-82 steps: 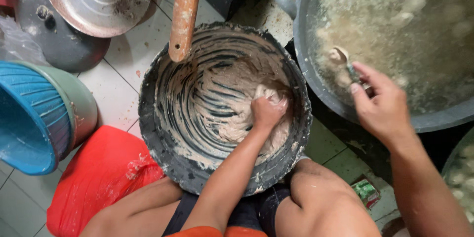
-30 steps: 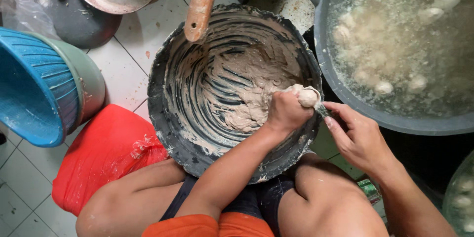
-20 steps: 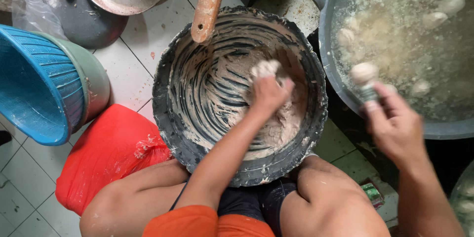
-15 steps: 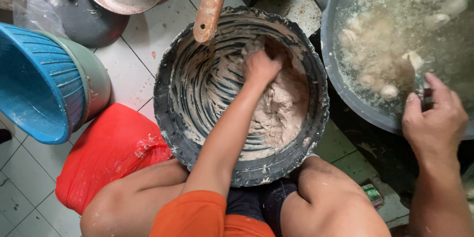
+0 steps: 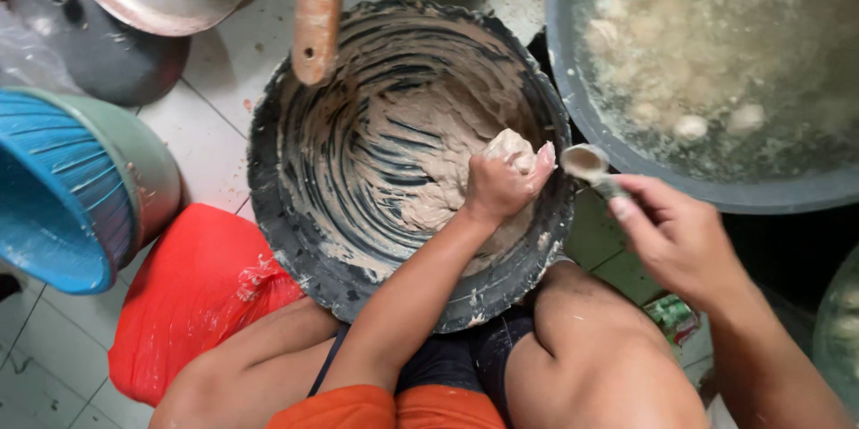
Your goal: The person sits on the floor with a large bowl of batter between the legs, pinches off portions of dough and uses a scoop to release formed dough balls into a wok of hot oil, repeating the cycle continuously across the episode.
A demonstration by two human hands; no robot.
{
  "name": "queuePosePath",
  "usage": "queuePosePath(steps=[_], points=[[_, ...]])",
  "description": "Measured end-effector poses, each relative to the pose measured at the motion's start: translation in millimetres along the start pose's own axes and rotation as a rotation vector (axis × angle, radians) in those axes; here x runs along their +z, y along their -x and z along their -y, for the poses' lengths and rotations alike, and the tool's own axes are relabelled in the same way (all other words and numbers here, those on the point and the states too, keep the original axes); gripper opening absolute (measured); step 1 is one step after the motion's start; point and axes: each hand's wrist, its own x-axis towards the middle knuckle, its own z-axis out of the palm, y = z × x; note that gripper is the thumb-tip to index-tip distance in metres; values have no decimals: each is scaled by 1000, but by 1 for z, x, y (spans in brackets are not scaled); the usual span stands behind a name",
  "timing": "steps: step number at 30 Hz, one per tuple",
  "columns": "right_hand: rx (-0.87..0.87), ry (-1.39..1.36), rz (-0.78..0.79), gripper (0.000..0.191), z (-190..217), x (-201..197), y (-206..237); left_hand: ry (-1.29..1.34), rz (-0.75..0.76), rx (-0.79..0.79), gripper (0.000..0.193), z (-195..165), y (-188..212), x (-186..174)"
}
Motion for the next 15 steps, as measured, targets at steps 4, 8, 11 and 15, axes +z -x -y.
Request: queuePosePath(steps=[4,8,11,15], points=[[-247,104,-24,39,15,13,6,43,-3,76,27,-21,-1,-6],[-384,124,-26,38,20,18,12,-62,73,116,19,-26,2,-2],[-133,-48,176,39,13,17,8,-96,133,79,17,-19,4,1],[40,-202,199,42,-3,13,-3,-259,99,-46,21,5,-7,-1]])
